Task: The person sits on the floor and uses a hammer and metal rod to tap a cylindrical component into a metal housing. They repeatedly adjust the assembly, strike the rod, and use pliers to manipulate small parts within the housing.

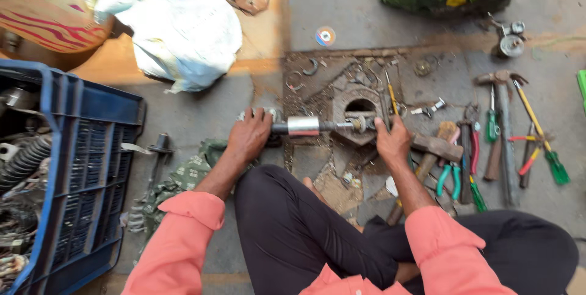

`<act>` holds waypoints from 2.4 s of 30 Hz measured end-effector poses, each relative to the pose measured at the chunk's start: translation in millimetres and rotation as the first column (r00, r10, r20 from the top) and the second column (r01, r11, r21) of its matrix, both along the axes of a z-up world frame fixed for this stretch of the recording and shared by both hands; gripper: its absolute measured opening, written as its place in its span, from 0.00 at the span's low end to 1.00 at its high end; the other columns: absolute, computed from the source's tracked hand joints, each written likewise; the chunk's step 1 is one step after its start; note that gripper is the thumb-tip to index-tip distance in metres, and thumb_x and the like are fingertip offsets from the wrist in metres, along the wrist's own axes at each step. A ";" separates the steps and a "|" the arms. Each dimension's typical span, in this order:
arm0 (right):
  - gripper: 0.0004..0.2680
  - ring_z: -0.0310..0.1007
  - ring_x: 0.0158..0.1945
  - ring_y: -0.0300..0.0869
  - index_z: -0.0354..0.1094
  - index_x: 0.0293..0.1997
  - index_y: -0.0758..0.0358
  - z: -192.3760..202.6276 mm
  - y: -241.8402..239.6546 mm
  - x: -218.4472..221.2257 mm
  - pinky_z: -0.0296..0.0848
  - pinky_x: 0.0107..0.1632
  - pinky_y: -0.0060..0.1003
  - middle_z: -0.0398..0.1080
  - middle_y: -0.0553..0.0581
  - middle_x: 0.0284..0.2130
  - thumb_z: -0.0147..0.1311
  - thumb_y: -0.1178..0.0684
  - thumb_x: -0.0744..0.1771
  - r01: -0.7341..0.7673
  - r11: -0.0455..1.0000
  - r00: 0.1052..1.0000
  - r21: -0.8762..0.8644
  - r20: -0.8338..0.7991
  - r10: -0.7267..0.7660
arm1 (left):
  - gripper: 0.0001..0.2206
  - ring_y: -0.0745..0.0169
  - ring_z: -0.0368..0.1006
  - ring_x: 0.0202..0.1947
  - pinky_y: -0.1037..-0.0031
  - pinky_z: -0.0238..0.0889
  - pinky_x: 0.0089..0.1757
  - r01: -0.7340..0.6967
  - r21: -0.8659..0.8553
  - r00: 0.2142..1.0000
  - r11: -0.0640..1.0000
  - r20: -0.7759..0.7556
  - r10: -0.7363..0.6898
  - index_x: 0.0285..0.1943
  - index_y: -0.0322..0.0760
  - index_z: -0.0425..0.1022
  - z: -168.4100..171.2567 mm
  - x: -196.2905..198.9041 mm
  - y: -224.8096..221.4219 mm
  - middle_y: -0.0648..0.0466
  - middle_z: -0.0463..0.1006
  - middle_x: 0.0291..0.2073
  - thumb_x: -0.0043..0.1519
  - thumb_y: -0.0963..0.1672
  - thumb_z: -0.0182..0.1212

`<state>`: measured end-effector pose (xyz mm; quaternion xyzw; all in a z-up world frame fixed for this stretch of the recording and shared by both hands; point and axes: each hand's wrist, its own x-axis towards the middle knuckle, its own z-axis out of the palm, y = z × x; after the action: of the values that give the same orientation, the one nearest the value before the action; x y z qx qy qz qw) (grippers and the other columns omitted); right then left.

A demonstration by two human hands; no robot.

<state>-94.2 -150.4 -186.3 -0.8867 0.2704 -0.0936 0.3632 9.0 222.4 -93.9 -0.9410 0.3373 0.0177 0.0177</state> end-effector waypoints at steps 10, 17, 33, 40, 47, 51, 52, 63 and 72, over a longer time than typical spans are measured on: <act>0.10 0.73 0.31 0.47 0.67 0.39 0.63 18.2 14.7 8.5 0.70 0.36 0.48 0.72 0.58 0.26 0.59 0.46 0.69 0.087 0.979 0.990 0.183 -0.127 -0.064 | 0.18 0.45 0.72 0.47 0.58 0.73 0.39 -0.119 0.054 0.993 0.991 0.003 0.119 0.49 0.37 0.70 13.2 7.3 7.4 0.49 0.72 0.44 0.51 0.41 0.69; 0.09 0.74 0.28 0.42 0.68 0.38 0.63 23.7 17.0 11.9 0.71 0.34 0.44 0.73 0.53 0.23 0.59 0.48 0.69 0.096 0.970 0.988 0.225 -0.136 -0.066 | 0.24 0.41 0.70 0.54 0.55 0.70 0.47 -0.161 -0.033 0.957 0.986 -0.248 0.148 0.56 0.41 0.71 30.3 12.5 18.1 0.47 0.73 0.52 0.52 0.49 0.72; 0.09 0.74 0.30 0.45 0.68 0.35 0.62 45.3 20.0 22.9 0.68 0.35 0.46 0.74 0.57 0.25 0.62 0.49 0.66 0.027 0.988 0.972 0.153 -0.235 0.010 | 0.24 0.44 0.71 0.57 0.56 0.67 0.53 -0.292 -0.158 0.892 0.943 -0.400 0.209 0.61 0.41 0.76 28.0 20.4 27.5 0.50 0.76 0.58 0.54 0.46 0.71; 0.06 0.74 0.33 0.41 0.74 0.41 0.60 39.7 1.1 18.8 0.70 0.38 0.39 0.75 0.54 0.29 0.61 0.51 0.66 0.009 0.946 0.986 0.324 -0.158 0.045 | 0.26 0.43 0.72 0.56 0.55 0.67 0.54 -0.345 -0.169 0.865 0.923 -0.438 0.243 0.61 0.42 0.77 38.6 26.1 22.5 0.49 0.78 0.57 0.51 0.45 0.73; 0.07 0.77 0.43 0.43 0.65 0.55 0.65 110.3 -47.1 -13.0 0.80 0.46 0.37 0.74 0.62 0.43 0.45 0.61 0.71 -0.089 0.619 0.992 0.780 0.129 -0.020 | 0.40 0.38 0.63 0.61 0.50 0.58 0.57 -0.231 -0.161 0.959 0.960 -0.204 0.196 0.63 0.36 0.70 70.4 9.7 -11.1 0.42 0.70 0.61 0.42 0.52 0.80; 0.06 0.79 0.53 0.46 0.58 0.55 0.62 160.1 -46.3 -12.2 0.81 0.53 0.39 0.76 0.60 0.49 0.44 0.63 0.72 -0.294 0.769 0.937 0.567 0.330 0.115 | 0.32 0.41 0.68 0.62 0.55 0.63 0.58 -0.067 -0.462 0.961 0.884 -0.270 -0.068 0.65 0.35 0.69 91.1 0.7 -80.6 0.43 0.71 0.63 0.55 0.51 0.73; 0.07 0.78 0.55 0.46 0.57 0.55 0.61 167.8 -41.4 -5.0 0.80 0.53 0.40 0.76 0.60 0.50 0.44 0.64 0.72 -0.339 0.795 0.912 0.503 0.382 0.147 | 0.30 0.41 0.70 0.60 0.55 0.64 0.56 -0.064 -0.512 0.934 0.857 -0.334 -0.130 0.66 0.36 0.69 95.8 0.4 -103.8 0.43 0.71 0.63 0.58 0.51 0.72; 0.08 0.81 0.45 0.47 0.61 0.57 0.66 154.6 -8.7 21.4 0.76 0.46 0.42 0.77 0.62 0.38 0.49 0.61 0.72 -0.357 0.920 0.881 0.160 0.385 0.275 | 0.24 0.44 0.79 0.53 0.62 0.72 0.52 0.021 -0.846 0.895 0.532 -0.221 -0.387 0.65 0.34 0.69 114.0 11.5 -245.6 0.44 0.81 0.53 0.60 0.44 0.70; 0.02 0.81 0.39 0.49 0.65 0.47 0.69 135.0 -15.5 24.6 0.76 0.43 0.44 0.75 0.65 0.31 0.49 0.60 0.73 -0.359 0.932 0.922 0.052 0.178 0.345 | 0.12 0.43 0.80 0.38 0.59 0.70 0.38 -0.059 -0.813 0.903 0.580 -0.292 -0.316 0.50 0.35 0.74 123.8 9.9 -254.7 0.47 0.83 0.35 0.61 0.43 0.69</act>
<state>-69.6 -165.9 -51.3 -0.8940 0.0793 -0.0888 0.4320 18.8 -32.2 29.9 -0.7924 0.3731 0.0568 -0.4792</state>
